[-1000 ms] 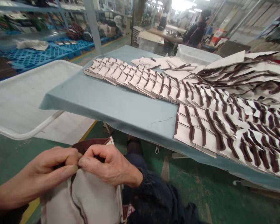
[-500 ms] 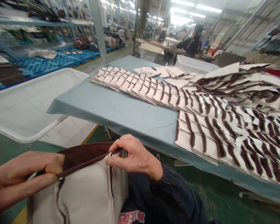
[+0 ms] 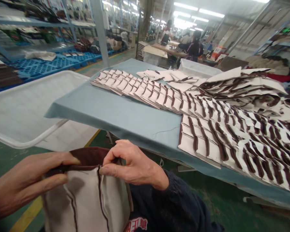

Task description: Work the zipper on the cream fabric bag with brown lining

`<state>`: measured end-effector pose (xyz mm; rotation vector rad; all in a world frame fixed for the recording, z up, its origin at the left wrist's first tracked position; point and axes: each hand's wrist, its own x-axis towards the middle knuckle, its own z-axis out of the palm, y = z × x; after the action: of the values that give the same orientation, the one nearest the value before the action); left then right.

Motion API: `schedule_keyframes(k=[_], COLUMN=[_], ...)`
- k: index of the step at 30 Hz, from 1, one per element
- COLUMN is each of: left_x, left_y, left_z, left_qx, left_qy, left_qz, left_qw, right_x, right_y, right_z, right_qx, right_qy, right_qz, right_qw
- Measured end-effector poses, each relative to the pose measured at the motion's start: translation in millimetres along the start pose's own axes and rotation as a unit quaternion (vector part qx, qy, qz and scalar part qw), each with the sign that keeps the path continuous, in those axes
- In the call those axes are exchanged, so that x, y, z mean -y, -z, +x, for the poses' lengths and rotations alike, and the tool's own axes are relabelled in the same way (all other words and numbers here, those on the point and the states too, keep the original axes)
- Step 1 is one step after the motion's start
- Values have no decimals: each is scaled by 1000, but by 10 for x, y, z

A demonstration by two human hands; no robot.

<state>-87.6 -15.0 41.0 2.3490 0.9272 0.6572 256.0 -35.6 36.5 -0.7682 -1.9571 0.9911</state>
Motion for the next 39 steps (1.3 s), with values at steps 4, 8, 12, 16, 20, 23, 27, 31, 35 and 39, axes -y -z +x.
schedule_keyframes(k=[4, 8, 12, 16, 20, 23, 27, 31, 35, 39], left_x=[-185, -237, -246, -229, -276, -320, -259, -190, -244, -311], left_y=[-8, -149, -300, -311, -206, -143, -154, -185, -200, -188], left_z=[220, 417, 480, 447, 435, 453, 456, 443, 437, 422], left_qx=[87, 87, 81, 94, 103, 102, 61, 41, 19, 5], left_qy=[-17, 2, 12, -4, -8, -9, -27, -67, -107, -161], left_qz=[-113, -181, -209, -217, -188, -148, -128, -85, -21, 59], left_qw=[990, 980, 974, 972, 977, 984, 990, 993, 994, 985], right_x=[64, 94, 59, -1, -33, -24, -7, -5, -1, 18], right_y=[-58, -98, -107, -105, -109, -128, -187, -231, -251, -274], right_z=[58, 74, 45, 26, 36, 41, 40, 44, 50, 59], right_qx=[9, -3, -5, 11, 2, -11, -31, -39, -48, -41], right_qy=[21, 38, 41, 27, 50, 43, -8, -54, -58, -52], right_qz=[8, 2, -6, -28, -44, -45, -38, -7, 7, -4], right_qw=[1000, 999, 999, 999, 998, 998, 999, 998, 997, 998])
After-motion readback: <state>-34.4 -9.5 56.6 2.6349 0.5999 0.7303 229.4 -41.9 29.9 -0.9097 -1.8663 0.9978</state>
